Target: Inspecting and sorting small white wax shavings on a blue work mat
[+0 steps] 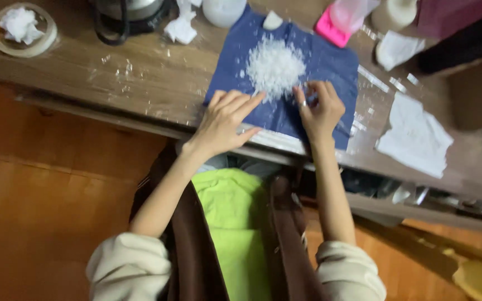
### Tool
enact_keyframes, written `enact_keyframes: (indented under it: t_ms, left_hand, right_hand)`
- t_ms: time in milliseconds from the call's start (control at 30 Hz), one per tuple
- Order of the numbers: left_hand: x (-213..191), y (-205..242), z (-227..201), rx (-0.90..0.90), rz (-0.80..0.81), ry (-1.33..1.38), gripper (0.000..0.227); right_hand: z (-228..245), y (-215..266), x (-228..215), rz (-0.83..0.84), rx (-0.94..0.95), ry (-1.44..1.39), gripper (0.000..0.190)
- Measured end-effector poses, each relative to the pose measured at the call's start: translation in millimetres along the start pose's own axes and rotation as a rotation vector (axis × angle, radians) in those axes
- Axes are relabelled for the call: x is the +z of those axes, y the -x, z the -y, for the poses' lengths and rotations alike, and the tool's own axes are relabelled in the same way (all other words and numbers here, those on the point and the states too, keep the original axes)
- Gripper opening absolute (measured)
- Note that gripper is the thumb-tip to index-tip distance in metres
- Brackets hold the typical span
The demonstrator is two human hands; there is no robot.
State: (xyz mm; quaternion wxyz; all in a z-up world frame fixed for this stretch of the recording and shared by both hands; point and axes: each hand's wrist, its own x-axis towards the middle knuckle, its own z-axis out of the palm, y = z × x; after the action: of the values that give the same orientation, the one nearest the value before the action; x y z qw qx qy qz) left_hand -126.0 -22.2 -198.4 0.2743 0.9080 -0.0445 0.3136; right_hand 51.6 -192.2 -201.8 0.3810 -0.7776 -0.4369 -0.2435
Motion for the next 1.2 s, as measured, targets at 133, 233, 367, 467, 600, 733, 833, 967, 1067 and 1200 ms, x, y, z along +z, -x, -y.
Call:
enact_keyframes:
  t_ms: [133, 233, 367, 467, 600, 733, 833, 967, 1067, 1200]
  left_hand:
    - [1, 13, 4, 0.021, 0.029, -0.041, 0.073]
    - [-15, 18, 7, -0.005, 0.048, -0.062, 0.074]
    - [-24, 16, 8, 0.011, 0.094, -0.034, 0.076]
    - [-8, 16, 9, 0.042, 0.174, -0.112, 0.069]
    - [-3, 4, 8, 0.065, 0.115, -0.188, 0.055]
    - [-6, -28, 8, 0.068, -0.02, -0.102, 0.029]
    - [-8, -57, 9, 0.044, -0.045, 0.06, 0.033]
    - [-30, -112, -13, -0.066, -0.045, 0.417, 0.033]
    - [-50, -154, -30, -0.149, -0.045, 0.633, 0.037]
    - [-66, -199, -40, -0.078, -0.077, 0.653, 0.03]
  right_hand:
    - [-5, 7, 1, -0.005, -0.095, 0.143, 0.013]
    - [-2, 5, -9, -0.018, -0.121, 0.175, 0.011]
    - [-21, 7, -21, 0.056, -0.193, 0.182, 0.02]
    - [-47, 11, -21, 0.197, -0.229, 0.308, 0.052]
    - [3, -23, -51, 0.548, -0.004, 0.333, 0.049]
    - [-3, -41, -56, 0.449, -0.003, 0.193, 0.011]
    - [9, -69, -62, 0.39, -0.003, 0.086, 0.017]
    - [40, -120, -80, 0.449, -0.007, -0.048, 0.053]
    - [61, -157, -94, 0.452, -0.039, -0.105, 0.064]
    - [84, -193, -115, 0.418, -0.13, -0.182, 0.023]
